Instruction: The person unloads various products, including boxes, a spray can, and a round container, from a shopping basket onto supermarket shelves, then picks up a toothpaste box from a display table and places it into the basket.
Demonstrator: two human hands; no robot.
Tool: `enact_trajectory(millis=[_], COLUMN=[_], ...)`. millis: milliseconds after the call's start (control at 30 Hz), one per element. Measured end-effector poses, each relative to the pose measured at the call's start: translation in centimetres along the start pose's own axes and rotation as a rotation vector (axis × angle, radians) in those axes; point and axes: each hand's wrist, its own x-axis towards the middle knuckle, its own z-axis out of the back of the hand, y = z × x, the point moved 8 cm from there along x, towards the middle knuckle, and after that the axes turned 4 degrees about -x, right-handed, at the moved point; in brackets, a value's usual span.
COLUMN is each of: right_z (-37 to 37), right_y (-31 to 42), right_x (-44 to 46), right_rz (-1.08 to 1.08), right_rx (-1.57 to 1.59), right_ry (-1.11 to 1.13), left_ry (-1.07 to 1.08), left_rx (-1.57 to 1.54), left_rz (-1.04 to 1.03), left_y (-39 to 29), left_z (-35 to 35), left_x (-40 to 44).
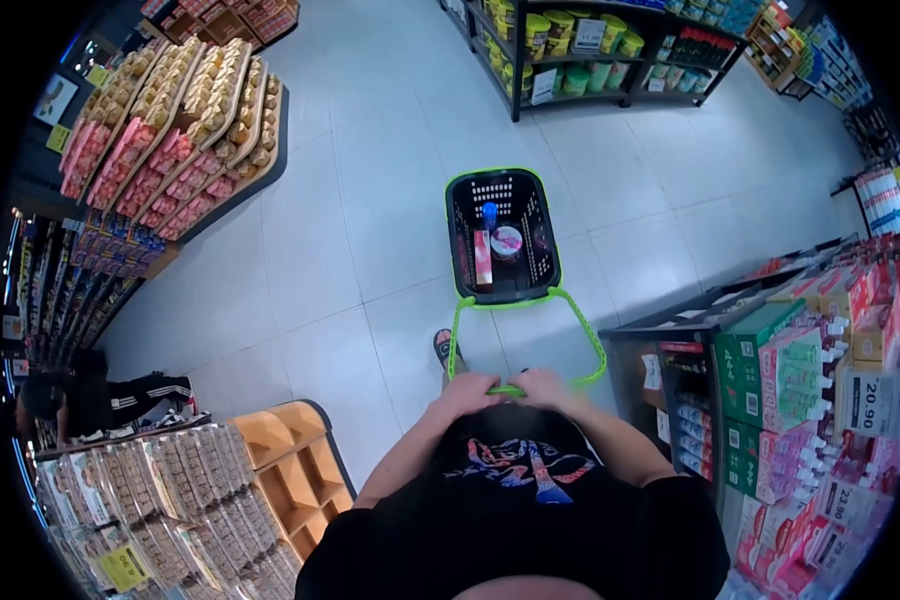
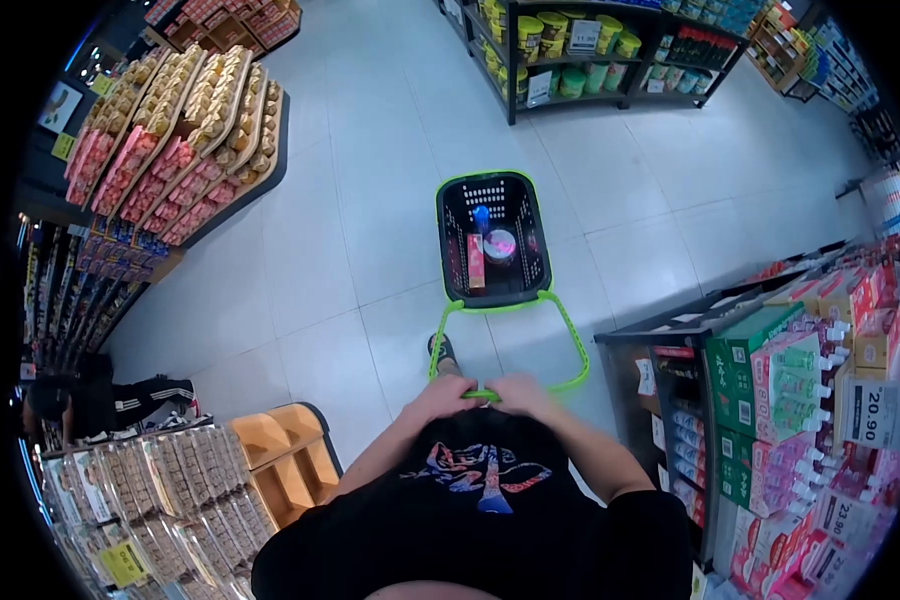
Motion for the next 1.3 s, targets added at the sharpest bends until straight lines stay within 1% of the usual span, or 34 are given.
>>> enact_trajectory(millis=[67,100,133,200,233,300,400,433,567,667,767,800,867,967,1067,1133,1267,1300], right_z=[1.3,2.1,3.2,6.4,7.0,8.5,9.2,9.3,8.7,8.8,9.1,9.0,9.3,9.6,9.2,9.0,9.0,9.1], right_y=[0.4,1.1,2.0,3.9,4.4,5.3,6.5,6.9,7.4,7.3,7.3,7.3,7.1,6.9,6.2,5.5,3.8,3.2], right_x=[2.2,3.2,4.0,5.5,6.1,7.1,8.7,8.9,10.7,11.3,12.0,12.1,12.1,11.5,11.1,10.9,9.6,9.4], right_rz=[-0.087,-0.110,-0.131,-0.129,-0.150,-0.171,-0.213,-0.224,-0.241,-0.247,-0.247,-0.256,-0.271,-0.317,-0.320,-0.309,-0.305,-0.291], right_rx=[-0.006,-0.007,-0.006,-0.030,-0.028,-0.005,-0.063,-0.078,-0.039,-0.070,-0.087,-0.076,-0.056,-0.015,0.036,0.074,0.123,0.134], right_ry=[-0.067,-0.130,-0.130,-0.262,-0.270,-0.363,-0.401,-0.408,-0.371,-0.374,-0.368,-0.358,-0.377,-0.384,-0.397,-0.391,-0.436,-0.448], left_ry=[-0.033,-0.018,-0.001,0.026,0.033,0.059,0.152,0.200,0.266,0.257,0.280,0.283,0.315,0.393,0.432,0.482,0.497,0.472], left_rx=[0.077,0.073,0.086,0.103,0.133,0.177,0.218,0.224,0.288,0.322,0.270,0.279,0.253,0.256,0.221,0.213,0.248,0.271], left_rz=[-0.078,-0.095,-0.097,-0.118,-0.132,-0.176,-0.198,-0.187,-0.233,-0.275,-0.225,-0.238,-0.205,-0.211,-0.236,-0.197,-0.225,-0.239], left_y=[0.6,0.9,1.4,2.7,3.3,4.2,5.2,5.8,7.1,7.9,8.4,8.4,8.6,8.9,8.7,8.1,7.0,6.6], left_z=[3.3,4.9,6.5,9.1,10.4,12.3,14.4,14.5,15.4,15.6,16.1,16.1,16.0,15.3,14.8,14.6,13.5,13.4], left_x=[-0.1,-0.1,0.1,0.8,1.2,1.4,2.0,2.4,2.4,2.8,3.1,3.3,3.7,4.6,5.4,5.7,7.0,7.2])
